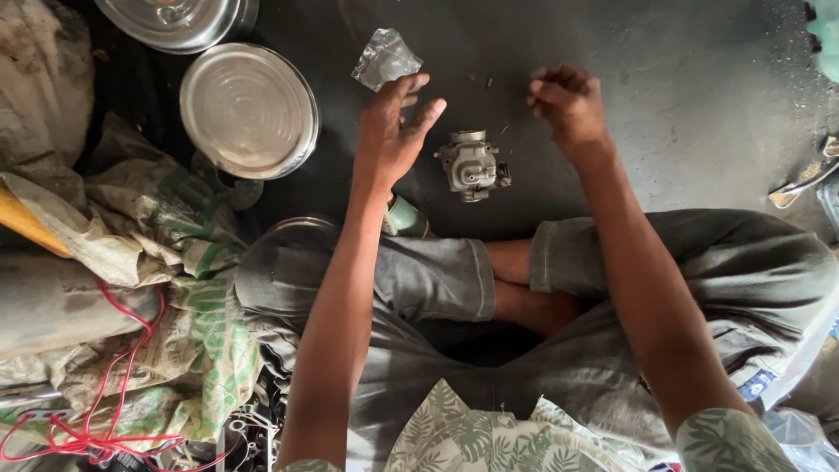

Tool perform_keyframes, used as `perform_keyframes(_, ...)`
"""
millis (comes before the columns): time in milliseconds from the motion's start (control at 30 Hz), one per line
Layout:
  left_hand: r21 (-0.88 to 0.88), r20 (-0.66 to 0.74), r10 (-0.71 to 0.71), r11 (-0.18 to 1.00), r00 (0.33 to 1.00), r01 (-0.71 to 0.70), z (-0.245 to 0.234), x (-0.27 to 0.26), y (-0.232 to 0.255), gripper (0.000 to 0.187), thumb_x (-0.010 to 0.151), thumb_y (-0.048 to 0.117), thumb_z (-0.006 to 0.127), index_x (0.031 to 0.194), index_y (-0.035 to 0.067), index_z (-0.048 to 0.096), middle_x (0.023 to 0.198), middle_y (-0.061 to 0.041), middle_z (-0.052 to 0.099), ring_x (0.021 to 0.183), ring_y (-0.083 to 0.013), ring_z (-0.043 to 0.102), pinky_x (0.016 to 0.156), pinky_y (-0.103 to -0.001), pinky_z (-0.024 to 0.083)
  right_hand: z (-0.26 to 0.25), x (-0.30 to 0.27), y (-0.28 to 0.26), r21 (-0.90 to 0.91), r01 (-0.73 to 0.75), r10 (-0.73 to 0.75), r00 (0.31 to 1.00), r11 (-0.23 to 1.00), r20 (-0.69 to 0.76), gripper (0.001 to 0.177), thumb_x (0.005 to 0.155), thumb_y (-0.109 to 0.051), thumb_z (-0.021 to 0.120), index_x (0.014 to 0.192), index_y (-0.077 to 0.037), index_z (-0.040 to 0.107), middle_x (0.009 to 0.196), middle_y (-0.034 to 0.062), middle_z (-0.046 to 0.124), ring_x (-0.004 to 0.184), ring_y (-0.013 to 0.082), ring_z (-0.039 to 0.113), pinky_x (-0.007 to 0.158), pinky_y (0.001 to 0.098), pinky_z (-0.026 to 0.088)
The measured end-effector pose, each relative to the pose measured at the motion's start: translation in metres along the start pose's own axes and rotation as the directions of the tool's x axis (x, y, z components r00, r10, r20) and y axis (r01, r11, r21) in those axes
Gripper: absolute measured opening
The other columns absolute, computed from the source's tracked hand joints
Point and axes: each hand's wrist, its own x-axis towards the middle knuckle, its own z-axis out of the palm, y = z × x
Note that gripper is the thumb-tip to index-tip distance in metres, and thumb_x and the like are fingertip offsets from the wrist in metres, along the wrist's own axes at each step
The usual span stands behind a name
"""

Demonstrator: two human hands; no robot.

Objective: Disassembling and inspecting a motorcycle carburetor while sitting on a workshop floor.

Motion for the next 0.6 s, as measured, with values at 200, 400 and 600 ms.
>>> perform_keyframes(200, 0.004, -0.004, -0.03, 1.0, 1.0, 0.03, -0.005, 0.001, 0.016, 0.046, 0.094, 0.031, 0.077, 0.129, 0.004, 0.065, 0.127, -0.017, 0.071, 0.111, -0.0299, 0.075, 0.083, -0.039, 0.06, 0.008, -0.004, 0.004, -0.716, 0.298, -0.324, 0.94, 0.632, 0.105, 0.015, 0.09, -0.005, 0.085, 0.096, 0.001, 0.072, 0.082, 0.0058, 0.071, 0.07, 0.0187, 0.064, 0.062, 0.0318, 0.051)
perform_keyframes(400, -0.044, -0.161, -0.078, 0.996, 0.984, 0.072, -0.002, 0.001, -0.009, 0.03, 0.098, 0.023, 0.073, 0.12, 0.003, 0.069, 0.11, -0.014, 0.079, 0.097, -0.0239, 0.08, 0.083, -0.033, 0.06, 0.037, 0.018, 0.015, -0.885, 0.371, -0.413, 0.88, 0.283, 0.237, 0.032, 0.084, -0.022, 0.096, 0.089, 0.001, 0.074, 0.087, 0.0194, 0.074, 0.073, 0.0336, 0.073, 0.065, 0.0417, 0.057)
perform_keyframes(600, -0.169, -0.181, -0.062, 0.985, 0.982, 0.031, -0.006, 0.002, -0.01, 0.023, 0.098, 0.018, 0.07, 0.113, 0.001, 0.07, 0.101, -0.013, 0.079, 0.089, -0.0222, 0.08, 0.078, -0.032, 0.06, 0.046, 0.054, 0.034, -0.951, 0.237, -0.247, 0.951, 0.199, 0.185, 0.019, 0.079, -0.02, 0.087, 0.085, -0.004, 0.077, 0.083, 0.017, 0.076, 0.075, 0.0357, 0.071, 0.073, 0.0448, 0.058)
